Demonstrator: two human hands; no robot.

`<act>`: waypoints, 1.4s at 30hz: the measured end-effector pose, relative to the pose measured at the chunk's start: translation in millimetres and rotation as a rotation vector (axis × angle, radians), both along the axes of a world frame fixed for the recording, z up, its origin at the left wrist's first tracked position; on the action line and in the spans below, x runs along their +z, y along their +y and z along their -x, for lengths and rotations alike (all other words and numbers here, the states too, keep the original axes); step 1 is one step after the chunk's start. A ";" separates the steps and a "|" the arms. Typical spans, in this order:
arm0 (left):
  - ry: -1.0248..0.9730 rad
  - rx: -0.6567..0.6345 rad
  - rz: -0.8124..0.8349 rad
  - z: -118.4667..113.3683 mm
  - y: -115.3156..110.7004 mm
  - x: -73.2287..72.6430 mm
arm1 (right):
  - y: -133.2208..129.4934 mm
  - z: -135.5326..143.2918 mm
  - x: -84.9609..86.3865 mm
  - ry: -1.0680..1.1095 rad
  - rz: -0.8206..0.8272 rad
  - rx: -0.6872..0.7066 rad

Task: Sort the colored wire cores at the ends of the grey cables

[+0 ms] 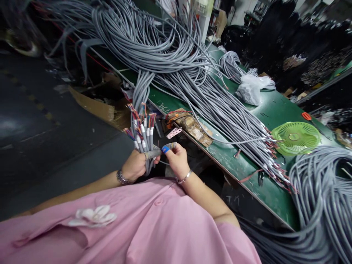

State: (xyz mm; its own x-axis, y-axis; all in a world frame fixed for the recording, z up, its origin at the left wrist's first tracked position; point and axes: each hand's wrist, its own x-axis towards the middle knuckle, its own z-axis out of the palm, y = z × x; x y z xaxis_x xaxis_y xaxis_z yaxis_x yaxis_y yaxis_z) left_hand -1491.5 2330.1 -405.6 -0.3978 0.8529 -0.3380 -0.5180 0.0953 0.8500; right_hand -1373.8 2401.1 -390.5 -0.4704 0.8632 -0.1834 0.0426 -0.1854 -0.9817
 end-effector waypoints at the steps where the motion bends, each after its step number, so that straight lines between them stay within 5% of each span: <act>1: -0.004 0.007 -0.001 0.1 0.4 0.6 | -0.2 -0.6 -1.6 0.004 0.001 -0.017; 13: -0.042 0.046 0.028 -1.3 3.1 4.2 | 4.8 -3.1 -5.6 0.088 0.118 -0.101; 18: -0.037 0.086 0.016 -1.7 3.2 3.8 | 2.6 -8.1 -1.9 0.083 0.181 0.067; 33: -0.122 0.081 -0.036 1.5 4.8 0.8 | -10.9 -8.7 -3.8 0.146 0.155 0.079; 42: -0.172 -0.029 -0.049 14.9 9.1 2.9 | 30.0 -14.7 -16.6 0.223 0.288 -0.016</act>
State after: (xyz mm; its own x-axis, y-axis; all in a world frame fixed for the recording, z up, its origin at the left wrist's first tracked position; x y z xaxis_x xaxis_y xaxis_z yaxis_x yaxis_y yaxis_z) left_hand -1506.4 2339.3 -402.7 -0.3130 0.8803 -0.3566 -0.6538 0.0727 0.7532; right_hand -1359.1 2431.1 -407.2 -0.5131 0.7986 -0.3146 -0.1720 -0.4547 -0.8739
